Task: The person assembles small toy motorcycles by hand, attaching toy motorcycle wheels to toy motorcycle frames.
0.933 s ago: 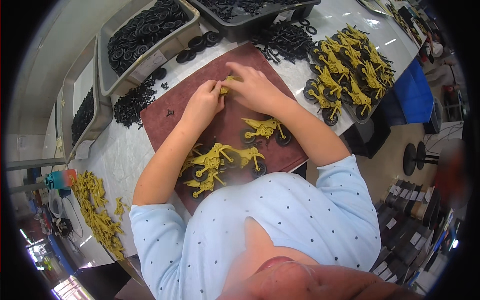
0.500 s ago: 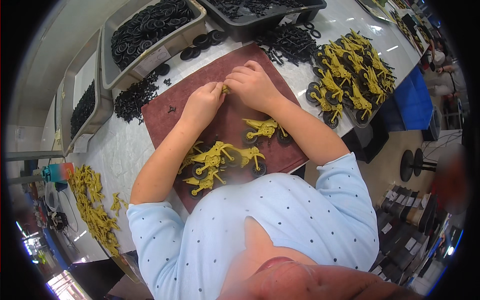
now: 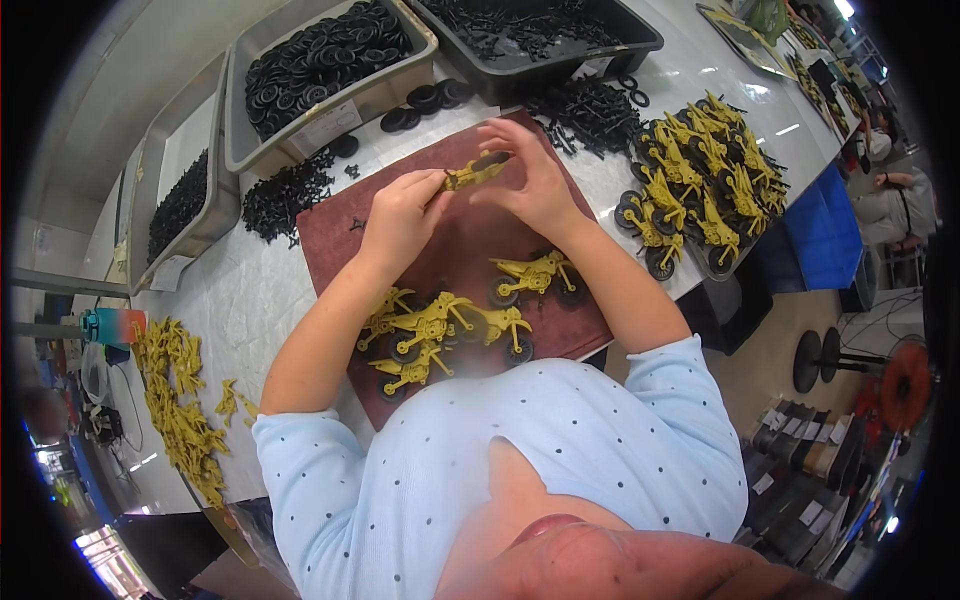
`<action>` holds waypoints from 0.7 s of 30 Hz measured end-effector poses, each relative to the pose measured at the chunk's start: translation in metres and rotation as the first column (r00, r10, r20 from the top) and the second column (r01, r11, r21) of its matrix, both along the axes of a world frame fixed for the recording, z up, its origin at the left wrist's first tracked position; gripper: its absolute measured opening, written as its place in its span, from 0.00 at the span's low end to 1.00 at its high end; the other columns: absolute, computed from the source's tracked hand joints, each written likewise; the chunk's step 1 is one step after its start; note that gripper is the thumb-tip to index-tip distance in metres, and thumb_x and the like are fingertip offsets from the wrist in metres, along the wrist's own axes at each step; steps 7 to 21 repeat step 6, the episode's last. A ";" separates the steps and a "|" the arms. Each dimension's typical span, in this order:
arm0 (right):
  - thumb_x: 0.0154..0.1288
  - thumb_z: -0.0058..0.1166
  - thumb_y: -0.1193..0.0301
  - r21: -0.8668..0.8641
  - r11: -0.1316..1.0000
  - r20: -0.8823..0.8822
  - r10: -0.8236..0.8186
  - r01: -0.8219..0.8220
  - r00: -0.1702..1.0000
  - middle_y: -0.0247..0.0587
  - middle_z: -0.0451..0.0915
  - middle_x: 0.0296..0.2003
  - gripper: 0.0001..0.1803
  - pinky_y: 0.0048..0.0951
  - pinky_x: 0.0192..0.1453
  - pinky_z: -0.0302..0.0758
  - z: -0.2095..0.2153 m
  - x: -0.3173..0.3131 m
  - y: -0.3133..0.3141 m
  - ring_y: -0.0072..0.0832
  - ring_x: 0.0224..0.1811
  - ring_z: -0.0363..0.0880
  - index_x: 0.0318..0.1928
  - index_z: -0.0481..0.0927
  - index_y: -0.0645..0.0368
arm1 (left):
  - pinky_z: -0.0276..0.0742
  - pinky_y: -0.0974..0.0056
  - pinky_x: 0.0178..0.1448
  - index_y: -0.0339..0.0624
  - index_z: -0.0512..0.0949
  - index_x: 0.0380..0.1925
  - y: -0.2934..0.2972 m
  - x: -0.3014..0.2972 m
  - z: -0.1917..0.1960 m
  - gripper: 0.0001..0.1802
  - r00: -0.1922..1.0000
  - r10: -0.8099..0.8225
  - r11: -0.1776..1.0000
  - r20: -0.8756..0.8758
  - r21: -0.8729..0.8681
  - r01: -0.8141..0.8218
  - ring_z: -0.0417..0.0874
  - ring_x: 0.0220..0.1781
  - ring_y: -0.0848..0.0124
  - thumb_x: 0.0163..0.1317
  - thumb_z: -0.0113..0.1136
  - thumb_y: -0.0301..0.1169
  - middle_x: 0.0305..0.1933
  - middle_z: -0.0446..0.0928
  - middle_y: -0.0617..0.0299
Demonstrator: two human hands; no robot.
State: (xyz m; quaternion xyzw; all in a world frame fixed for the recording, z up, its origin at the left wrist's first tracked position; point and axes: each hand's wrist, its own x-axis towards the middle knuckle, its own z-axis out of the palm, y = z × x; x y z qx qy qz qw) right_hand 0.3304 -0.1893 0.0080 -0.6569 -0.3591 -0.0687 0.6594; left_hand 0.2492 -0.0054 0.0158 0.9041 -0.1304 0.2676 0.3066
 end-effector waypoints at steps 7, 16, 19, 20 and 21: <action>0.62 0.59 0.83 0.138 0.914 -0.191 0.404 -0.383 0.895 0.41 0.78 0.51 0.18 0.33 0.57 0.79 -0.001 -0.005 -0.011 0.33 0.56 0.77 0.53 0.76 0.61 | 0.81 0.63 0.50 0.41 0.78 0.54 -0.020 -0.024 0.034 0.24 0.998 -0.057 0.978 -0.037 -0.202 0.048 0.83 0.52 0.60 0.55 0.66 0.22 0.54 0.80 0.52; 0.62 0.59 0.83 0.138 0.914 -0.191 0.404 -0.383 0.895 0.41 0.78 0.51 0.18 0.33 0.57 0.79 -0.001 -0.005 -0.011 0.33 0.56 0.77 0.53 0.76 0.61 | 0.81 0.63 0.50 0.41 0.78 0.54 -0.020 -0.024 0.034 0.24 0.998 -0.057 0.978 -0.037 -0.202 0.048 0.83 0.52 0.60 0.55 0.66 0.22 0.54 0.80 0.52; 0.62 0.59 0.83 0.138 0.914 -0.191 0.404 -0.383 0.895 0.41 0.78 0.51 0.18 0.33 0.57 0.79 -0.001 -0.005 -0.011 0.33 0.56 0.77 0.53 0.76 0.61 | 0.81 0.63 0.50 0.41 0.78 0.54 -0.020 -0.024 0.034 0.24 0.998 -0.057 0.978 -0.037 -0.202 0.048 0.83 0.52 0.60 0.55 0.66 0.22 0.54 0.80 0.52; 0.62 0.59 0.83 0.138 0.914 -0.191 0.404 -0.383 0.895 0.41 0.78 0.51 0.18 0.33 0.57 0.79 -0.001 -0.005 -0.011 0.33 0.56 0.77 0.53 0.76 0.61 | 0.81 0.63 0.50 0.41 0.78 0.54 -0.020 -0.024 0.034 0.24 0.998 -0.057 0.978 -0.037 -0.202 0.048 0.83 0.52 0.60 0.55 0.66 0.22 0.54 0.80 0.52; 0.62 0.59 0.83 0.138 0.914 -0.191 0.404 -0.383 0.895 0.41 0.78 0.51 0.18 0.33 0.57 0.79 -0.001 -0.005 -0.011 0.33 0.56 0.77 0.53 0.76 0.61 | 0.81 0.63 0.50 0.41 0.78 0.54 -0.020 -0.024 0.034 0.24 0.998 -0.057 0.978 -0.037 -0.202 0.048 0.83 0.52 0.60 0.55 0.66 0.22 0.54 0.80 0.52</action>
